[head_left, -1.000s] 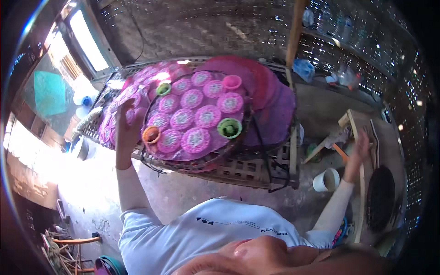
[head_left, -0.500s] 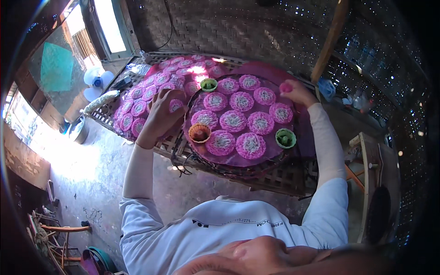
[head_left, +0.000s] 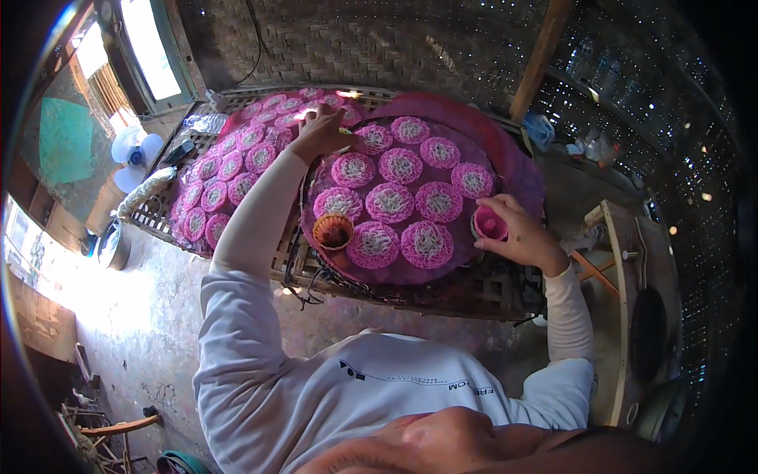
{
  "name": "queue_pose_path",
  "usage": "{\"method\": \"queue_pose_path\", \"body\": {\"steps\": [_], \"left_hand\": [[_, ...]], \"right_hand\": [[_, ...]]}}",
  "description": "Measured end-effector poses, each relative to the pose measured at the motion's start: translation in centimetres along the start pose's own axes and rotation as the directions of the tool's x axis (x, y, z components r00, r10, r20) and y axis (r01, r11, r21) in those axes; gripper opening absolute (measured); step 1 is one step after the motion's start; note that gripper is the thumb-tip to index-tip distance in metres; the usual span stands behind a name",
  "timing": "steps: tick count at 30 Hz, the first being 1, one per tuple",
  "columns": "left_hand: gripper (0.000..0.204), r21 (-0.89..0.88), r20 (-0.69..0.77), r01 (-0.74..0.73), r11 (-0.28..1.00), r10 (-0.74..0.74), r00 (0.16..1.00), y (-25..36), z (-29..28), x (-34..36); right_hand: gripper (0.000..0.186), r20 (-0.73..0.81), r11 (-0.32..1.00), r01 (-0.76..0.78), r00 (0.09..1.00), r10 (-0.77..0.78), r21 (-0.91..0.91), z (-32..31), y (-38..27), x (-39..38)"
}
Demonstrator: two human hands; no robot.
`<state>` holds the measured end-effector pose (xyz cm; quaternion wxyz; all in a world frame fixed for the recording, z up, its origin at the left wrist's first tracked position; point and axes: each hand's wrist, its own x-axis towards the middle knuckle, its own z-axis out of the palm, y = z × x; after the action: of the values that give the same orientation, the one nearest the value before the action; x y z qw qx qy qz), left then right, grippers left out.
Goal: The person scoops pink batter into a mold and uses a wooden tool to smooth the surface. They then scoop white batter and use a wooden tool to create a decorative pattern on top of the pink batter. The person places the filled tray into a steamer, covers it, and later removes the tray of cooked cakes.
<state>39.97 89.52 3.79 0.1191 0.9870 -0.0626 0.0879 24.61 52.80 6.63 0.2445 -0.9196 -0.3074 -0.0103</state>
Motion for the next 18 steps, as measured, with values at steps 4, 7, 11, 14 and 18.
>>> {"method": "queue_pose_path", "body": {"steps": [4,7,11,14,18], "left_hand": [[0.076,0.045,0.159,-0.044,0.998,0.037,0.987,-2.1,1.2,1.4],[0.075,0.01,0.057,-0.094,0.996,0.093,0.994,-2.1,1.4,0.7],[0.081,-0.221,-0.182,0.038,0.975,-0.079,0.98,-2.9,0.6,-1.6],[0.071,-0.677,-0.245,-0.177,0.714,0.008,0.969,-2.8,-1.0,-5.8],[0.069,-0.564,-0.042,-0.305,0.768,0.342,0.939,1.8,-6.1,-15.4]], "right_hand": [[0.054,-0.04,0.998,-0.041,0.998,0.043,0.043,0.6,0.3,0.0],[0.051,-0.032,0.924,-0.11,0.991,0.131,0.367,0.7,2.0,0.3],[0.051,-0.128,0.92,-0.038,0.987,0.096,0.391,0.4,2.5,1.3],[0.051,-0.152,0.938,0.034,0.988,0.02,0.344,0.2,0.9,2.4],[0.052,-0.171,0.929,0.199,0.974,-0.151,0.313,0.9,-1.5,4.7]]}}
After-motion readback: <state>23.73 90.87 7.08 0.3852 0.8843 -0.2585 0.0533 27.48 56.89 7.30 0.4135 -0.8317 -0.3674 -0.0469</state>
